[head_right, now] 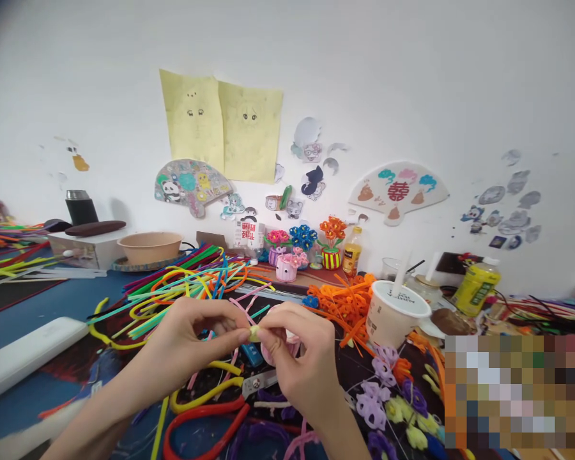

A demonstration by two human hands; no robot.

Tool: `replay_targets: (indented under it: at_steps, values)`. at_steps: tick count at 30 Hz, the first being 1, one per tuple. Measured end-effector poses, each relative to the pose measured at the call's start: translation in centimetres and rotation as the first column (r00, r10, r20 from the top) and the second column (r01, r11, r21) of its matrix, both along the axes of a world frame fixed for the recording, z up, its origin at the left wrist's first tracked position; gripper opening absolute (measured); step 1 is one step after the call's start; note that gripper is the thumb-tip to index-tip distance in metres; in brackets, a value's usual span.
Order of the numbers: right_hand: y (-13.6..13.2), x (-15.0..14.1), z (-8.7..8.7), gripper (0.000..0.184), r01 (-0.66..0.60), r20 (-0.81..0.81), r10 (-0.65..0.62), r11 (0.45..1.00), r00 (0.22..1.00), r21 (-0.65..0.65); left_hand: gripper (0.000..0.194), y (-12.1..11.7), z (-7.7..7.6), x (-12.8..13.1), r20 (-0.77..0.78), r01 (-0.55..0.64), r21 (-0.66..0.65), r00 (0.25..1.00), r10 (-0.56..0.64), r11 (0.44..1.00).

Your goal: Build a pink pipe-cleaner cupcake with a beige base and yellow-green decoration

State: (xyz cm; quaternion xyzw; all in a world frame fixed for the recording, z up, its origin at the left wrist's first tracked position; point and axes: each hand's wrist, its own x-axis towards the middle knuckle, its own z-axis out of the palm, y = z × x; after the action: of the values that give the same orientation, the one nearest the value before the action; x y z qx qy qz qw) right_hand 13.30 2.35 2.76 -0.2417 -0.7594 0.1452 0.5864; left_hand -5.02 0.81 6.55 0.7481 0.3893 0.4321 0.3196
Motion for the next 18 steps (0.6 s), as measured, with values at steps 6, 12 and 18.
replay_targets:
  at_steps: [6,12,18]
  values:
    - [-0.2,-0.8,-0.4,0.014,-0.015,-0.133,0.003,0.996,0.991,-0.090,0.012,0.2,0.0,-0.1,0.008,-0.040,0.049,0.999,0.039,0.998]
    - [0.3,0.0,-0.2,0.016,-0.053,-0.029,0.049,0.985,0.998,-0.162,0.012,0.4,0.2,-0.6,-0.069,-0.014,-0.009,0.998,0.013,1.000]
    - [0.5,0.6,0.5,0.019,-0.115,0.064,0.137,0.954,0.988,-0.277,0.013,0.6,0.1,-1.3,-0.196,0.071,-0.058,0.977,-0.081,0.996]
